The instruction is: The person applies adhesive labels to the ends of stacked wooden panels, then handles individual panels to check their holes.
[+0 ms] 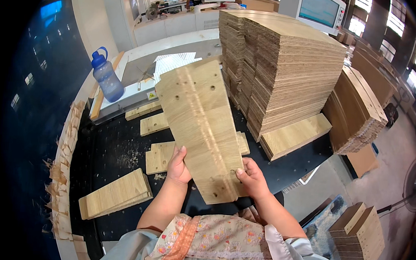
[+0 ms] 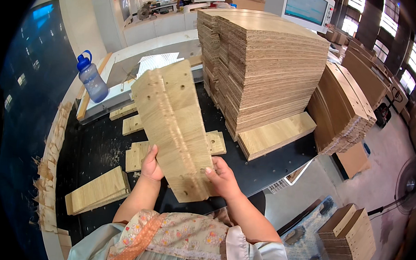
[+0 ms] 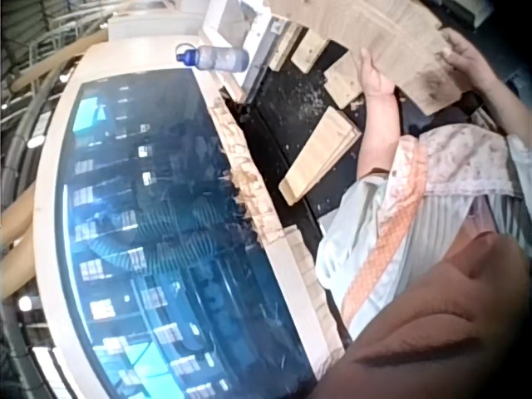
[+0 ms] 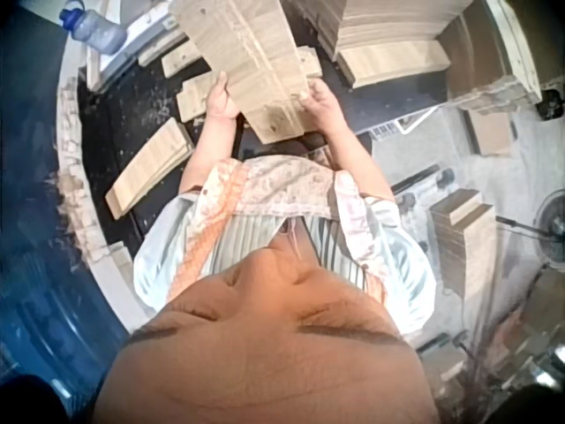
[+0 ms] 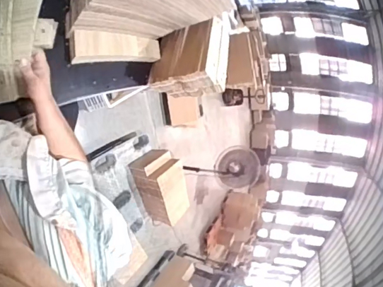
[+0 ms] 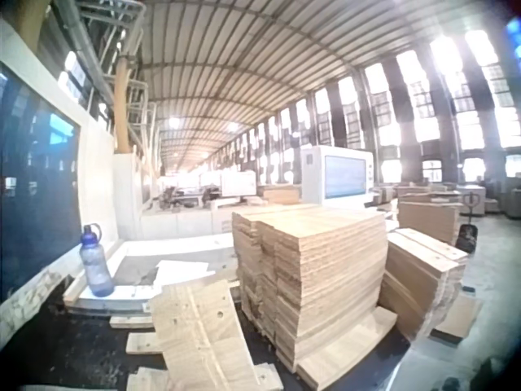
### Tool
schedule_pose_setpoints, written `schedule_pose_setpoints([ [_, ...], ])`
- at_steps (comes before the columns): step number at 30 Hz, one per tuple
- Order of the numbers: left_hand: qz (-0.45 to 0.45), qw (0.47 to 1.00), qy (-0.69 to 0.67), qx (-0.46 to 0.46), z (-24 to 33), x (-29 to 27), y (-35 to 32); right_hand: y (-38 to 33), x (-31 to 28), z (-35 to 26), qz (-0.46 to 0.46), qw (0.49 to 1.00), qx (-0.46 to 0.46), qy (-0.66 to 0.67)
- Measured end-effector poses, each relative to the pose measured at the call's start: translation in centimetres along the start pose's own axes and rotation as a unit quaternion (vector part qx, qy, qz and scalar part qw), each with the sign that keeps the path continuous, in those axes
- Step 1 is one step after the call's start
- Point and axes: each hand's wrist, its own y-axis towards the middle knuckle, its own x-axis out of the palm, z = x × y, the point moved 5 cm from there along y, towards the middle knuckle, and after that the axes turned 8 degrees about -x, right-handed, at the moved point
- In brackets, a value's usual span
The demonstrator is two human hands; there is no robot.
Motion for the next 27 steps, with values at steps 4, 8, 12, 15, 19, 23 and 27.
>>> schedule_pose_setpoints([
  [4,0.022,1.0,0.008,0.013,-0.9,0.8,0.1,-0.6,1.9,-0.8,-0.052,0.998,0.021,-0.039],
  [8,0.033,0.998,0.031,0.036,-1.3,2.1,0.2,-0.5,1.2,-1.3,-0.095,0.982,-0.017,-0.162],
  [12,0.02,0.994,0.074,0.076,-1.1,4.1,-0.2,0.0,0.9,-3.3,-0.113,0.956,-0.026,-0.27],
  [15,0.003,0.987,0.118,0.106,-1.8,5.7,-0.6,-0.2,0.2,-3.4,-0.09,0.955,0.055,-0.276],
  [19,-0.019,0.973,0.188,0.13,-2.4,8.1,-1.7,-1.1,-0.9,-2.2,-0.069,0.973,0.016,-0.221],
  [23,-0.052,0.948,0.286,0.13,-3.3,9.4,-2.5,-1.4,-2.2,-1.2,-0.089,0.964,-0.045,-0.245],
  [27,-0.046,0.942,0.318,0.102,-5.1,8.7,-3.1,-1.8,-2.6,-0.4,-0.086,0.969,-0.038,-0.228],
])
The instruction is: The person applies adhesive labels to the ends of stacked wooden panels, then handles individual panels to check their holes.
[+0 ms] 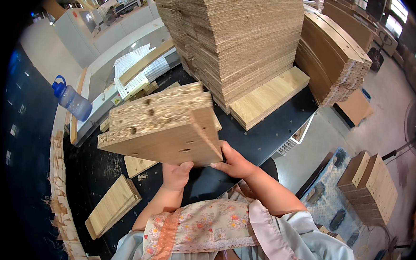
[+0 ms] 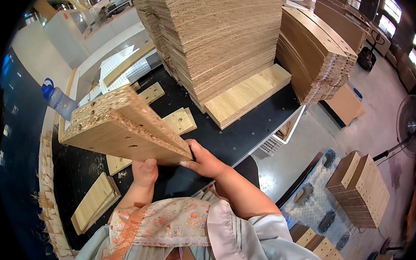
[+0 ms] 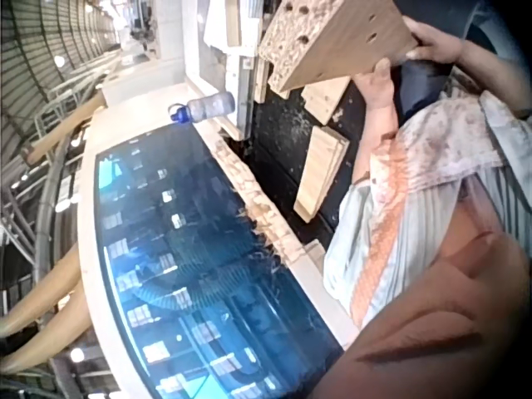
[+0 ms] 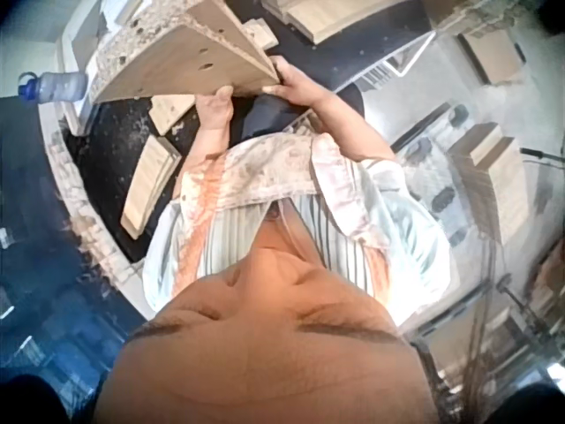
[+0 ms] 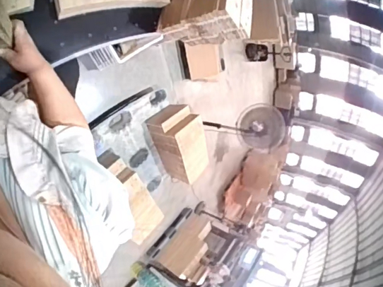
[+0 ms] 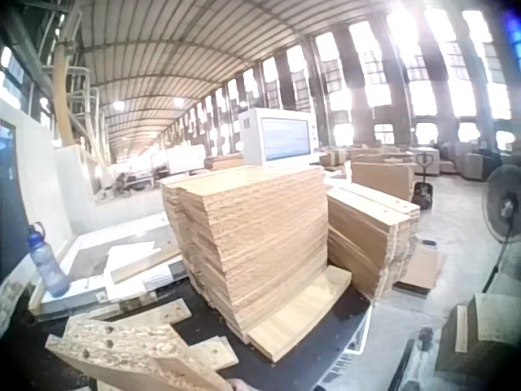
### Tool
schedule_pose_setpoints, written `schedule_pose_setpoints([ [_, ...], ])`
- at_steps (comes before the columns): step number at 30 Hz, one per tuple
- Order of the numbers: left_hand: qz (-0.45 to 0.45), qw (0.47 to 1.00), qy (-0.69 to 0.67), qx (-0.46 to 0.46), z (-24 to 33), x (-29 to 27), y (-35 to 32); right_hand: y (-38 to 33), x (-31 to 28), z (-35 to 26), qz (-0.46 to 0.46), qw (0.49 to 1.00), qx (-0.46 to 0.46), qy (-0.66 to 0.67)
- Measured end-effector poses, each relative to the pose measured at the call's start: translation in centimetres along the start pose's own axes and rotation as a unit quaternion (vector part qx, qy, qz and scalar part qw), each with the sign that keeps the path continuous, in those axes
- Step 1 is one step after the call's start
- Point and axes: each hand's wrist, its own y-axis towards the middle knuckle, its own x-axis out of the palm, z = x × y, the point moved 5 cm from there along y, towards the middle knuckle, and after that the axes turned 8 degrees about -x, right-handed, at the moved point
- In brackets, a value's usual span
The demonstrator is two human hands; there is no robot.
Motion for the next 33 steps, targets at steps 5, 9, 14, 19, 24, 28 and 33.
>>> schedule_pose_setpoints([
  [5,-0.008,0.998,0.029,-0.052,-3.3,-1.9,0.7,0.5,0.5,1.5,0.029,0.999,-0.02,-0.02],
  [9,0.033,0.998,0.054,-0.011,-3.4,-1.2,2.2,0.4,-0.7,0.9,0.08,0.996,-0.023,0.011],
  [14,0.065,0.997,-0.018,-0.023,-0.4,3.2,4.5,-2.5,-4.0,1.1,0.136,0.958,0.004,0.251],
  [19,0.017,0.994,-0.098,-0.045,0.9,10.8,6.5,-5.7,-4.7,-1.9,0.246,0.875,-0.06,0.412],
  [24,-0.011,0.986,-0.1,-0.134,-2.9,19.2,8.0,-10.1,-8.6,-7.1,0.393,0.836,-0.111,0.366],
  [28,-0.072,0.956,-0.142,-0.247,-5.8,27.0,9.2,-12.9,-12.3,-10.1,0.548,0.767,-0.185,0.278],
  [33,-0.152,0.938,-0.106,-0.293,-6.1,34.3,11.8,-13.6,-18.3,-14.7,0.59,0.737,-0.24,0.227],
])
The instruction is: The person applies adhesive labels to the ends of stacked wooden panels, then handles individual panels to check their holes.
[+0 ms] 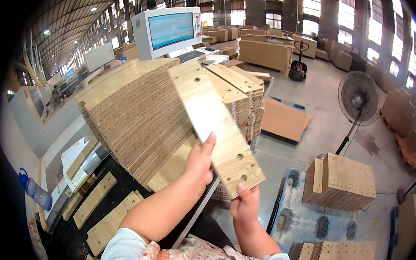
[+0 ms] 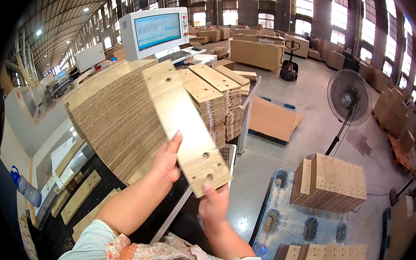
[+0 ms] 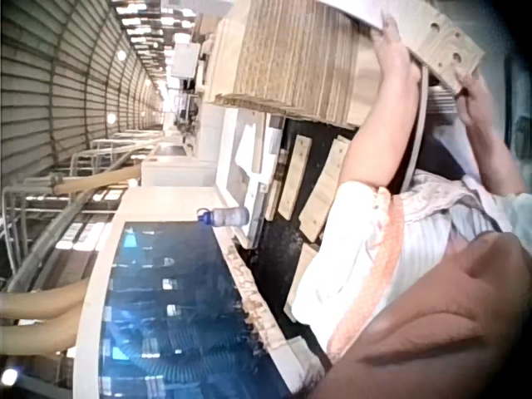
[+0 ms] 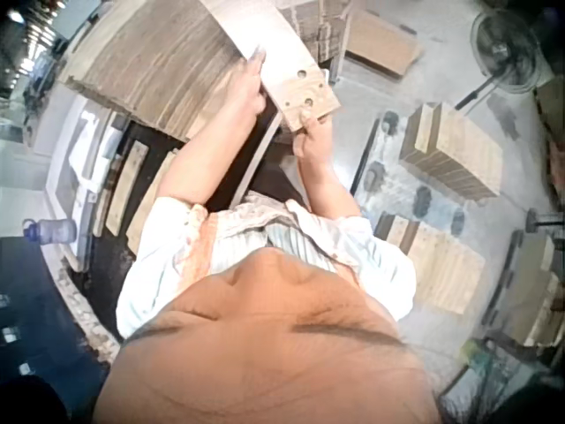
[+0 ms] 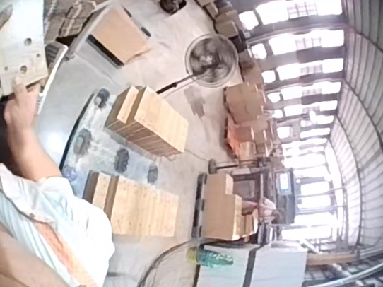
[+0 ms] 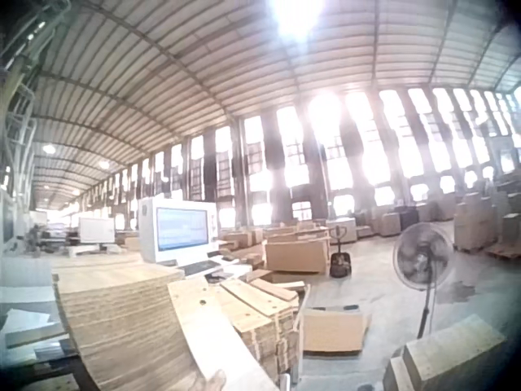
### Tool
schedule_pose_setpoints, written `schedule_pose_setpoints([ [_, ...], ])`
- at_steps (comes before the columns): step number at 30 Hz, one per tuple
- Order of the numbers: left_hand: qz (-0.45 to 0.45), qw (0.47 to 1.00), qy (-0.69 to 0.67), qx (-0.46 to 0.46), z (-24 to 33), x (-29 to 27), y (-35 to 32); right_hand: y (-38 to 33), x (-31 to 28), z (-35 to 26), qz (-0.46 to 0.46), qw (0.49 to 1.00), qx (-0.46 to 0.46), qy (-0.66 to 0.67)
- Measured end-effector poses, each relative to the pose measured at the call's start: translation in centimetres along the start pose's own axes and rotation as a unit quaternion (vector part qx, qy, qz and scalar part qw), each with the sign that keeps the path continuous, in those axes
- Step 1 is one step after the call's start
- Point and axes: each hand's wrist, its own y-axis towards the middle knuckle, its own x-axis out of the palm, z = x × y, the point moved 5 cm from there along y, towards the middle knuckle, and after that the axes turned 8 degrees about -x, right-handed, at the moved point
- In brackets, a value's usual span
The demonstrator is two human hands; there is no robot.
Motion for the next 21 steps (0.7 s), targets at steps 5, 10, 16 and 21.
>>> schedule_pose_setpoints([
  [5,-0.09,0.957,0.264,0.077,-2.5,-3.3,1.1,9.6,1.7,-2.3,0.031,0.997,-0.062,-0.039],
  [10,-0.126,0.564,0.813,0.067,-12.4,-14.9,-2.8,21.9,3.8,-3.9,0.065,0.987,-0.028,-0.144],
  [16,-0.114,0.544,0.821,0.132,-13.5,-17.0,-4.0,31.7,5.9,-0.5,0.121,0.978,-0.01,-0.173],
  [21,-0.114,0.582,0.793,0.142,-12.8,-16.2,-4.5,35.0,5.5,2.4,0.147,0.971,0.029,-0.188],
])
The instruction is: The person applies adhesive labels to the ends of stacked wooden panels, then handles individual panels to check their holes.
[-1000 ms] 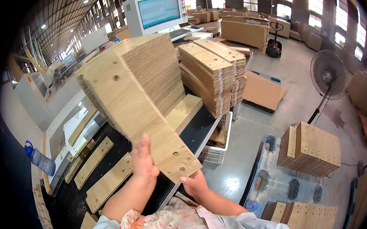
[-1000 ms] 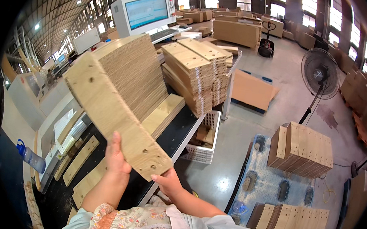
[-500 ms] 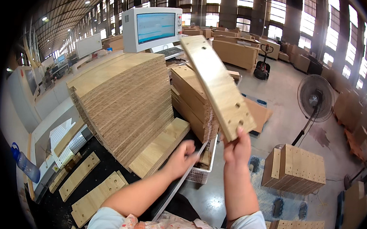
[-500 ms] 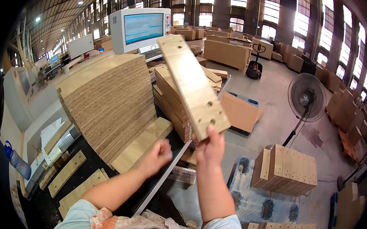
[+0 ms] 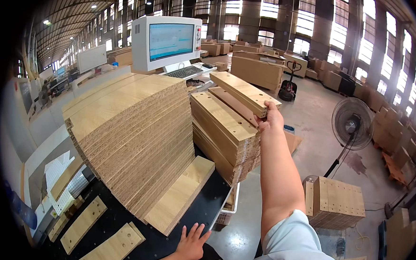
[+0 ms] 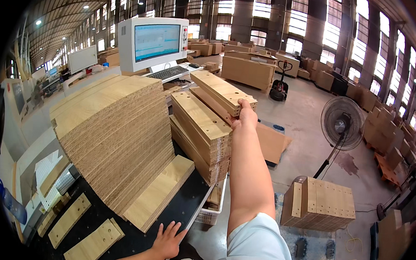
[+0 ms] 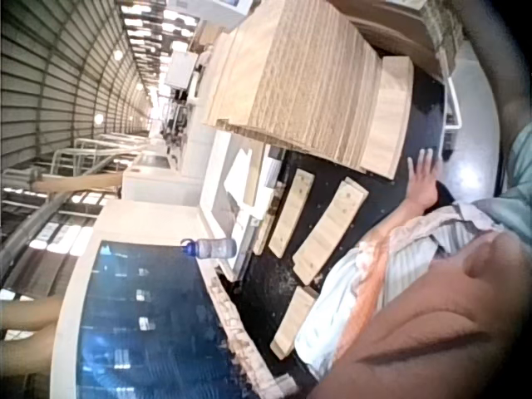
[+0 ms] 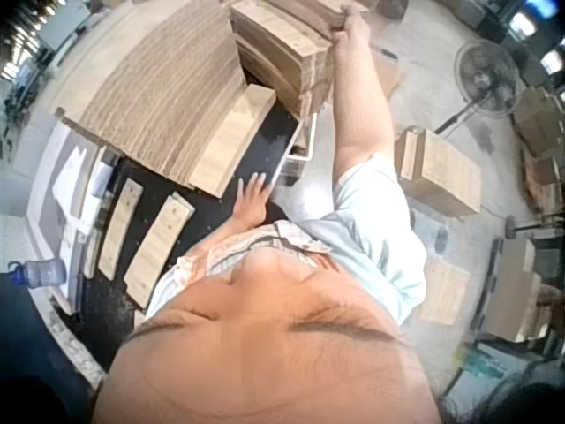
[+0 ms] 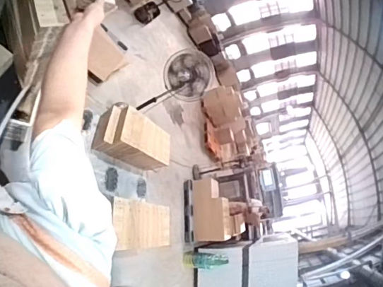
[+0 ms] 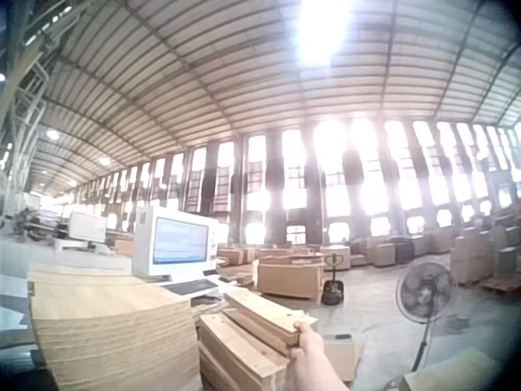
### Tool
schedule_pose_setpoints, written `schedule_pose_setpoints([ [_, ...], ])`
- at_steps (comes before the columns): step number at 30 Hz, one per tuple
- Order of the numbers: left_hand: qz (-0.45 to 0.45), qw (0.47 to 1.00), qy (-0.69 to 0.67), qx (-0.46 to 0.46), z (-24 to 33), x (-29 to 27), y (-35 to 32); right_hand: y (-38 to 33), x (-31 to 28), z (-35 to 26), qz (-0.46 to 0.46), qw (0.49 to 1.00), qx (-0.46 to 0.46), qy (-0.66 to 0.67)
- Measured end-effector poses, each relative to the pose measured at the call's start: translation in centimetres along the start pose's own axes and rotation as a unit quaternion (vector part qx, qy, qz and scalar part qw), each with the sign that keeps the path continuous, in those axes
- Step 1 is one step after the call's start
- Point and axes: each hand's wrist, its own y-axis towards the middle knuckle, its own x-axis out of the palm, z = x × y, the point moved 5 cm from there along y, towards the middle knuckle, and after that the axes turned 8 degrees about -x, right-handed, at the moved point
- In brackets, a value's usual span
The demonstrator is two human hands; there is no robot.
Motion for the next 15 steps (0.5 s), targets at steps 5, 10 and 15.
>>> schedule_pose_setpoints([
  [5,-0.025,1.0,-0.011,-0.009,-0.4,0.0,0.2,0.9,0.1,1.2,0.004,0.999,0.02,-0.037],
  [10,0.002,1.0,0.002,0.009,-0.1,-0.1,0.0,1.2,0.0,1.1,-0.031,0.997,0.039,-0.059],
  [15,0.024,1.0,-0.002,0.014,-0.2,-0.1,0.2,1.7,-0.9,0.3,-0.087,0.969,0.083,-0.214],
])
